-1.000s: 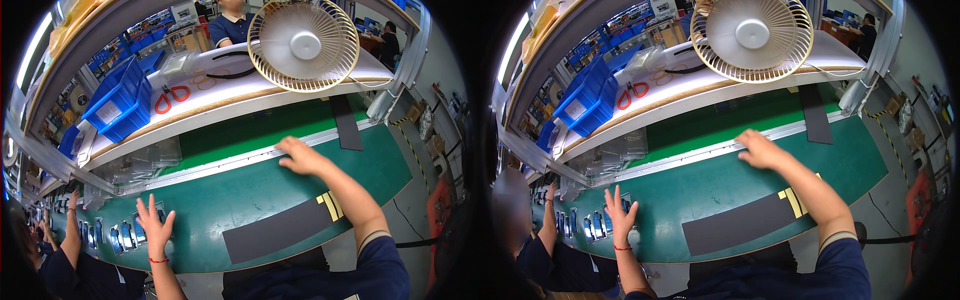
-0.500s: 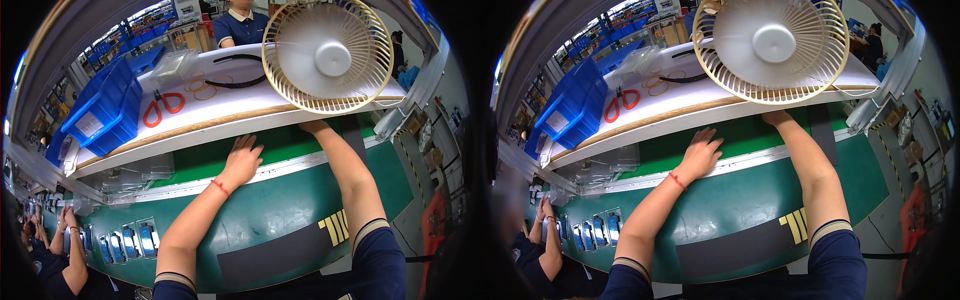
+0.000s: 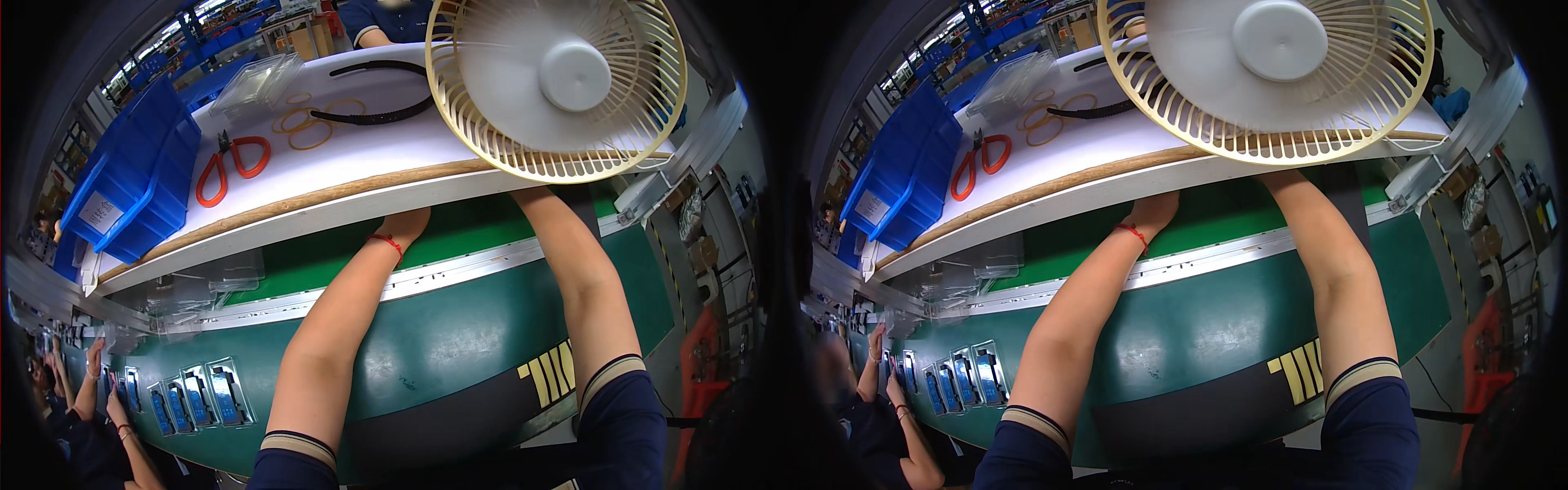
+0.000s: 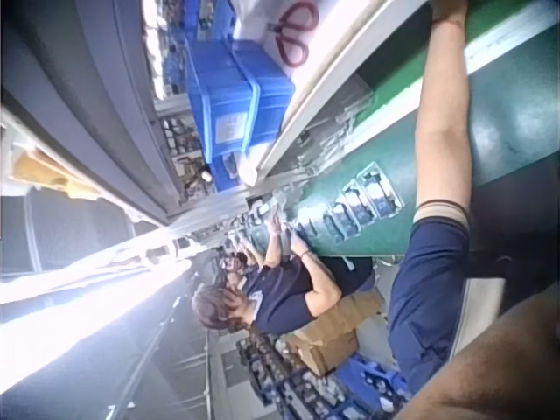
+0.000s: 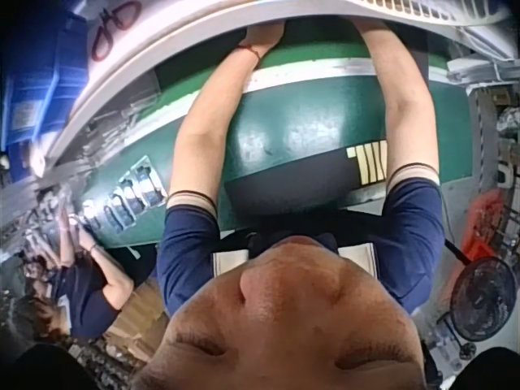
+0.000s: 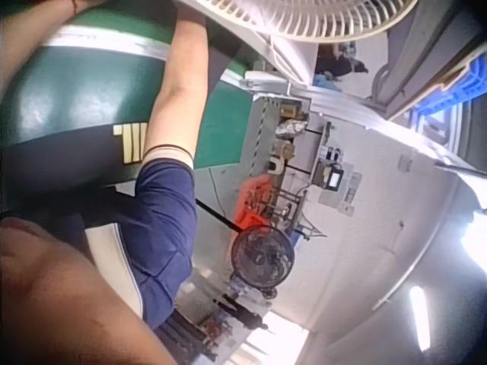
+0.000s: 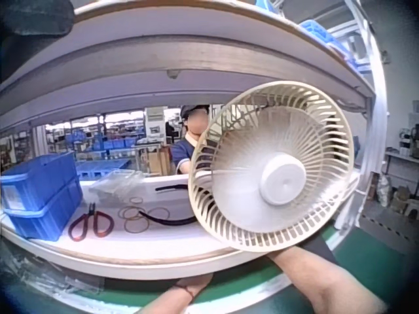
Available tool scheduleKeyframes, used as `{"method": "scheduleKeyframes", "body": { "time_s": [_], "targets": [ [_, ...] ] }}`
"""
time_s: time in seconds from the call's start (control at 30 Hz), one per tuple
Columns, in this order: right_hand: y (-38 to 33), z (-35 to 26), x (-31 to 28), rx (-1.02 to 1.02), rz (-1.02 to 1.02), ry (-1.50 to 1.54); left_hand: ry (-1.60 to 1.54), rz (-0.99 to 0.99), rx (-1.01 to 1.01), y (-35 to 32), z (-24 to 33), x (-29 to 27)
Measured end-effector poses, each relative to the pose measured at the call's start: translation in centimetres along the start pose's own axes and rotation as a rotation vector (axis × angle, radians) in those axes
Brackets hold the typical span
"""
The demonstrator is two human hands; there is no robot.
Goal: Applying labels to small electronic battery modules on an assembly line.
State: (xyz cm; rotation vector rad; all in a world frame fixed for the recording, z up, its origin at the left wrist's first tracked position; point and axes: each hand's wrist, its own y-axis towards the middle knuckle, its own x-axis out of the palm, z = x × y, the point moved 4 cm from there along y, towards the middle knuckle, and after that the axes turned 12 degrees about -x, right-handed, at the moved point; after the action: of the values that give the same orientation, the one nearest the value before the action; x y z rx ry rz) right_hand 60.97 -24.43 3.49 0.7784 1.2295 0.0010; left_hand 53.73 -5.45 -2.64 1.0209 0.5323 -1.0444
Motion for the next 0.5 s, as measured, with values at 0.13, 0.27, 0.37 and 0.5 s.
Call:
{"method": "scheduleKeyframes", "body": {
  "time_s": [0.13,0.27,0.37,0.5],
  "targets": [
    [0.0,-2.1,-3.4,-0.023,0.036,-0.011,0.079,0.012,0.069,-1.4,1.1,-1.9],
    [-2.6,-2.9,-3.1,-0.172,-0.476,0.135,0.234,-0.055,0.149,-5.3,2.1,-5.5],
    [-5.2,-5.4,-5.1,-0.142,-0.449,0.25,0.337,-0.024,0.353,-9.7,2.8,-9.3],
    [-9.1,-9.4,-9.0,-0.15,-0.346,0.322,0.281,0.031,0.376,-16.0,4.6,-15.0]
  ]
}}
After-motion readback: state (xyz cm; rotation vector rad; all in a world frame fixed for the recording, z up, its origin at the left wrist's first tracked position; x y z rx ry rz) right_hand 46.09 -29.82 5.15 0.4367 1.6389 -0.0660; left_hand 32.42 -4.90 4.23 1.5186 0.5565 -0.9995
